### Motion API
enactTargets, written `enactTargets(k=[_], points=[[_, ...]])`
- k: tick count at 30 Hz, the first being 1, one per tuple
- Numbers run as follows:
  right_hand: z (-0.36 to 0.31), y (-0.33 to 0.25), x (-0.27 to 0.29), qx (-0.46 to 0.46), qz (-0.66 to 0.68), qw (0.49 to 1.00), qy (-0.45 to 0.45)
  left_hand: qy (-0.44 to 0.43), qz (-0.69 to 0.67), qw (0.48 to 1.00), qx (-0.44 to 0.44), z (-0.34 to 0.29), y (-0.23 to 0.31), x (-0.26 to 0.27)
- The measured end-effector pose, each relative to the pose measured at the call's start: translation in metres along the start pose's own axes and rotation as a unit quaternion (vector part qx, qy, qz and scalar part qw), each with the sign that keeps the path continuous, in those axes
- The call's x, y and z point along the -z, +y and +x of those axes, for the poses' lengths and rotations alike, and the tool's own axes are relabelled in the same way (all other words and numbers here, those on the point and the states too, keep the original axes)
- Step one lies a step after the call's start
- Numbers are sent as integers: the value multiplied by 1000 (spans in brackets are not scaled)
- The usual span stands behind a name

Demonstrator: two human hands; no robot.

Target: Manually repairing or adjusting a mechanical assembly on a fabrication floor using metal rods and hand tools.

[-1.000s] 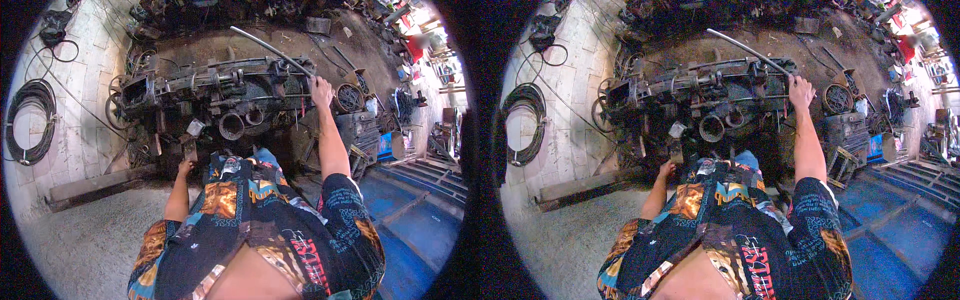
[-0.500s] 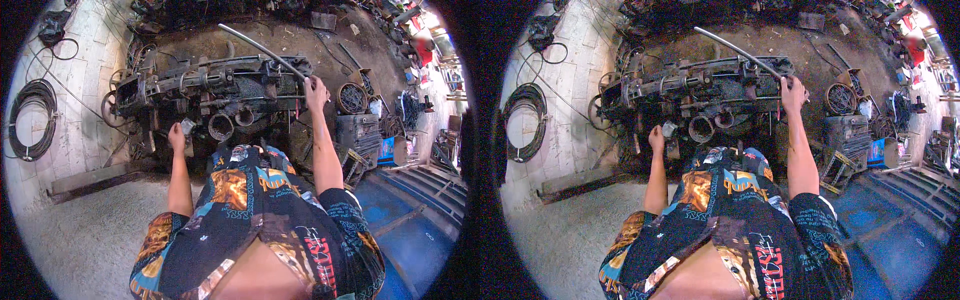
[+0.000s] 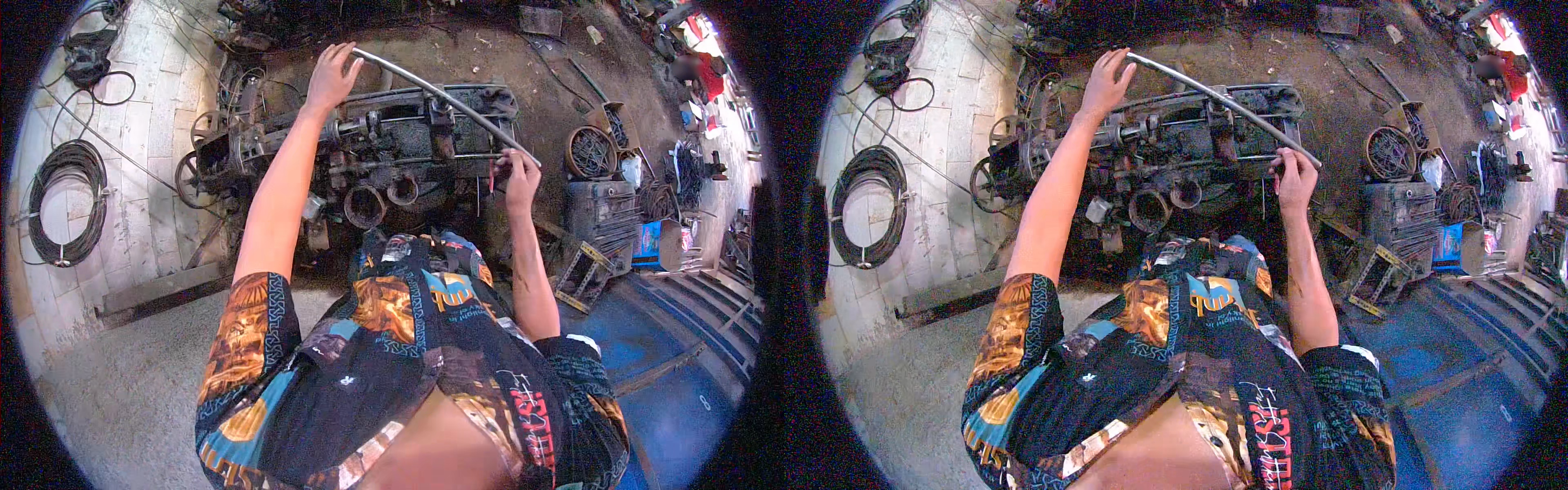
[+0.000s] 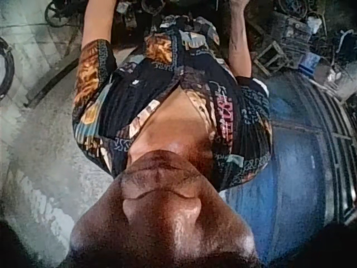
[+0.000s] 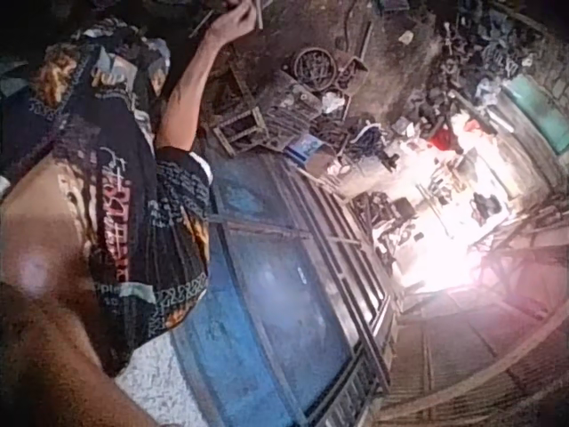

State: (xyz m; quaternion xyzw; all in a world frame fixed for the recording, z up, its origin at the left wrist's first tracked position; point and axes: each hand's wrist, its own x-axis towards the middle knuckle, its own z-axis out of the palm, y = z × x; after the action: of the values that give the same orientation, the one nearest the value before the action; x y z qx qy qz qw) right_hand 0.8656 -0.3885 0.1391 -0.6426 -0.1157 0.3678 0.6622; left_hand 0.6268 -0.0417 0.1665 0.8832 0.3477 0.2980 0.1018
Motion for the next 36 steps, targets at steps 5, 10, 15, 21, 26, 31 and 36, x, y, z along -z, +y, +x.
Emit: enactTargets(k=[5,10,15,21,26,31,36], points=[[6,14,-20,-261,350,899,29,-128,114,985,-29,16,-14,-26],[65,2,-32,-190,463,844,193,-214,175,960,-49,36,-4,-32],[98,22,-22,-161,587,756,242,-187,173,963,-84,51,2,-37],[98,22,-23,-139,576,767,248,-148,180,968,-98,63,3,-49],[96,19,-23,-134,602,747,247,-133,166,971,-112,64,-6,-57],[94,24,-20,-131,587,760,246,-108,148,973,-139,64,-6,-59],[105,20,-22,-164,567,769,246,-108,152,977,-105,50,2,-43]])
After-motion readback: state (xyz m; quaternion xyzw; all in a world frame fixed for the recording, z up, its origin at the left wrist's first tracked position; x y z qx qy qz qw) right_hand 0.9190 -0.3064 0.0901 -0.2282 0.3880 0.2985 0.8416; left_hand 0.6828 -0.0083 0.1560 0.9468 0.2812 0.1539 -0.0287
